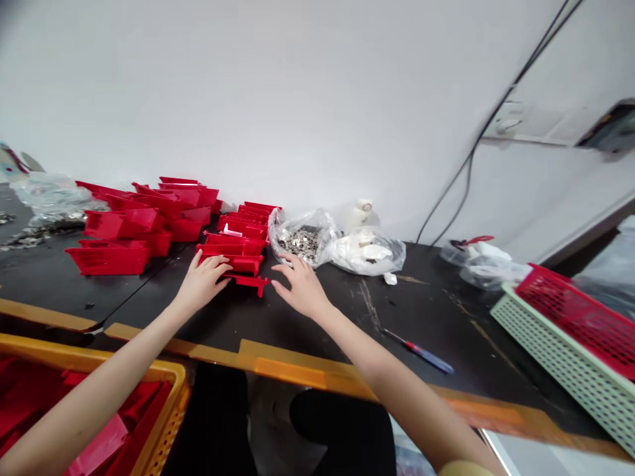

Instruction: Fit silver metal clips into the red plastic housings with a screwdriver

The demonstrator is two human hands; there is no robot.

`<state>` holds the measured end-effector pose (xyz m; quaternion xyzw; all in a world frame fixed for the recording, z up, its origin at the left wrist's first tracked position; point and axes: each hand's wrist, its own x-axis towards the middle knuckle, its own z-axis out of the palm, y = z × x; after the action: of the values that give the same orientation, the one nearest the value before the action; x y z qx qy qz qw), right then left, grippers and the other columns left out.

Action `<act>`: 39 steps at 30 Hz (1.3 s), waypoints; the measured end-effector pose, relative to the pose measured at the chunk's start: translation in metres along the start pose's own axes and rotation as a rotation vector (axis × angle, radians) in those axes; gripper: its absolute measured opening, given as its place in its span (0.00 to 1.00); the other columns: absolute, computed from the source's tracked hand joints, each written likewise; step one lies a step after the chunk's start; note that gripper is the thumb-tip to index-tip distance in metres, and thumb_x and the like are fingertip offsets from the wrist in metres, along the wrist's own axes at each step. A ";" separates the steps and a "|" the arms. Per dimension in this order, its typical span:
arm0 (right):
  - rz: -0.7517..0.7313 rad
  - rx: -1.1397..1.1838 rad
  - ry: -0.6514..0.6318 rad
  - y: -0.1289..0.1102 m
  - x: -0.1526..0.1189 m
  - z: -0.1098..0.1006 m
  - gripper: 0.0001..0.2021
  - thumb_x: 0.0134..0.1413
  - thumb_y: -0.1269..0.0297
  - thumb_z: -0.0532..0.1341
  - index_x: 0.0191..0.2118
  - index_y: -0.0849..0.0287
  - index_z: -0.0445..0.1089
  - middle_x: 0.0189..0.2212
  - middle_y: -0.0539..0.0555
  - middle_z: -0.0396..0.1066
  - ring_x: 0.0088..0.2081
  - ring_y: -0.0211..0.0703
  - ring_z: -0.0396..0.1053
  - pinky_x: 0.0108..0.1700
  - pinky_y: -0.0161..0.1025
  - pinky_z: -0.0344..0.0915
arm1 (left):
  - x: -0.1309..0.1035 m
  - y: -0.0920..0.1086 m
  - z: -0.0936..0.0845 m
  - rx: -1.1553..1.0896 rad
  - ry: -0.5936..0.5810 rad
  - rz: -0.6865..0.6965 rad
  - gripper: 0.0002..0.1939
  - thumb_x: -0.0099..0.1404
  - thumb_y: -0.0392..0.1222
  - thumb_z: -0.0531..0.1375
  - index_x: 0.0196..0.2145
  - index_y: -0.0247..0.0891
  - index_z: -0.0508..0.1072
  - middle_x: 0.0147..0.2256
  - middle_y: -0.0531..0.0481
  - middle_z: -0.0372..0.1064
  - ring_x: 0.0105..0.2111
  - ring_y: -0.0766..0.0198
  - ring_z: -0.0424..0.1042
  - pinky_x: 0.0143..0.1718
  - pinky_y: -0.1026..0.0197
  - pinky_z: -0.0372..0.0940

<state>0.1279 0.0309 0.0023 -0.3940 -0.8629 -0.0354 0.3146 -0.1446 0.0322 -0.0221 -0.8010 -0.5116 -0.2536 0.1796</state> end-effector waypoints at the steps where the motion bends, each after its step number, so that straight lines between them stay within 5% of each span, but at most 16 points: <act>1: 0.025 0.004 0.005 0.005 -0.016 -0.006 0.13 0.58 0.62 0.58 0.48 0.58 0.69 0.56 0.61 0.62 0.58 0.50 0.60 0.59 0.51 0.59 | 0.001 0.002 0.001 -0.005 -0.011 0.034 0.09 0.65 0.37 0.56 0.39 0.41 0.75 0.45 0.47 0.74 0.48 0.55 0.71 0.64 0.40 0.44; 10: 0.268 -0.014 0.104 0.041 -0.137 -0.047 0.11 0.59 0.62 0.57 0.46 0.56 0.69 0.55 0.61 0.61 0.55 0.50 0.64 0.57 0.51 0.63 | -0.010 0.040 -0.017 0.018 0.079 0.100 0.12 0.69 0.41 0.54 0.33 0.42 0.77 0.37 0.51 0.77 0.37 0.59 0.74 0.54 0.48 0.59; 21: 0.578 -0.045 0.179 0.096 -0.217 -0.079 0.13 0.56 0.55 0.58 0.42 0.56 0.72 0.51 0.61 0.65 0.52 0.55 0.64 0.51 0.54 0.66 | -0.014 0.126 -0.020 -0.009 0.126 0.169 0.12 0.69 0.37 0.54 0.33 0.39 0.76 0.33 0.51 0.76 0.32 0.61 0.74 0.39 0.58 0.64; 29: 0.701 0.073 0.195 0.081 -0.223 -0.088 0.17 0.55 0.49 0.56 0.40 0.57 0.72 0.47 0.61 0.69 0.51 0.53 0.66 0.53 0.51 0.63 | -0.015 0.178 -0.018 -0.096 0.198 0.202 0.10 0.69 0.36 0.54 0.34 0.39 0.76 0.34 0.52 0.76 0.30 0.64 0.73 0.31 0.60 0.63; 35: 0.854 0.258 0.098 0.050 -0.198 -0.081 0.21 0.60 0.45 0.51 0.45 0.55 0.70 0.32 0.54 0.75 0.34 0.46 0.73 0.38 0.42 0.68 | -0.016 0.216 0.010 -0.211 0.232 0.297 0.11 0.67 0.30 0.54 0.35 0.39 0.76 0.37 0.51 0.76 0.35 0.63 0.74 0.49 0.56 0.66; 39: 0.889 0.373 0.034 0.047 -0.187 -0.067 0.22 0.58 0.45 0.53 0.47 0.56 0.68 0.27 0.51 0.73 0.27 0.41 0.70 0.31 0.38 0.67 | -0.015 0.226 0.023 -0.285 0.201 0.342 0.11 0.67 0.29 0.54 0.39 0.37 0.75 0.38 0.49 0.76 0.37 0.63 0.74 0.52 0.54 0.67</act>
<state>0.2873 -0.0802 -0.0593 -0.6609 -0.5973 0.2515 0.3784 0.0609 -0.0592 -0.0561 -0.8639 -0.3073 -0.3676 0.1551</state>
